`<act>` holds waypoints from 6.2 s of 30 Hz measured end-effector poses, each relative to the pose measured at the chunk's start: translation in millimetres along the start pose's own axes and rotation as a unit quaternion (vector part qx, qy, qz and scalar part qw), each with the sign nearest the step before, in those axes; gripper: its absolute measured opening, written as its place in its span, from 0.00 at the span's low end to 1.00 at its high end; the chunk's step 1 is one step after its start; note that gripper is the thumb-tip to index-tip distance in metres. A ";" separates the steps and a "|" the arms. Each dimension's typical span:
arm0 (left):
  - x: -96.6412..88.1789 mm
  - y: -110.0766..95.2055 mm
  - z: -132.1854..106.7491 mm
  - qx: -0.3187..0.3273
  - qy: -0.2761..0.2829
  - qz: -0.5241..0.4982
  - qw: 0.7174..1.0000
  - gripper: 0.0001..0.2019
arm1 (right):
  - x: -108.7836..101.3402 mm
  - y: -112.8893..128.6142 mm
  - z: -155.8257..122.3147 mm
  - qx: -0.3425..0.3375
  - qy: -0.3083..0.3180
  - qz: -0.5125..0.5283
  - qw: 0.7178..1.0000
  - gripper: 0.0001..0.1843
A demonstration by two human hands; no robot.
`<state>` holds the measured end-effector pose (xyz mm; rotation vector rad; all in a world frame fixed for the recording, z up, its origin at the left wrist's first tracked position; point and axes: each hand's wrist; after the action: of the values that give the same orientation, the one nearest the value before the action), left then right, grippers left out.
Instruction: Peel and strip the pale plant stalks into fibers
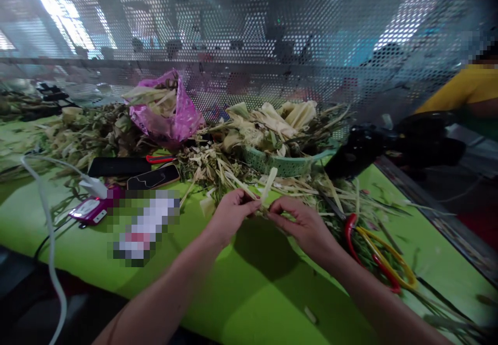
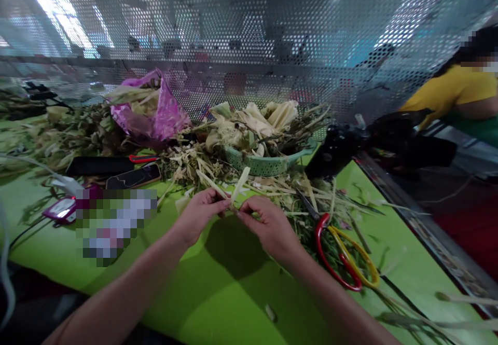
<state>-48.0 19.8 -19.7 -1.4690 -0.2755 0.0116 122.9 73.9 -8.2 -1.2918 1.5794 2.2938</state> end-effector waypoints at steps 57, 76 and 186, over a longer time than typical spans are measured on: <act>1.2 5.7 -6.4 0.124 0.108 0.205 0.965 0.12 | -2.3 5.4 -0.9 0.088 -0.069 0.105 0.988 0.10; 3.0 4.0 -6.7 0.154 0.050 0.194 0.968 0.12 | 1.0 13.5 -4.3 0.208 0.026 0.337 0.918 0.14; 8.2 6.4 -4.8 -0.103 -0.055 -0.207 0.971 0.09 | -10.5 9.5 -3.8 -0.086 -0.216 -0.094 0.968 0.06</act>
<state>-38.0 17.2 -24.9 -1.5942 -0.6870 -0.2800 127.3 70.4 5.4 -0.8403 1.0918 2.4142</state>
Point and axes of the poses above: each hand's wrist, its own z-axis towards the middle knuckle, its own x-axis out of the palm, y = z × x, and after that the axes turned 9 degrees about x, right-handed
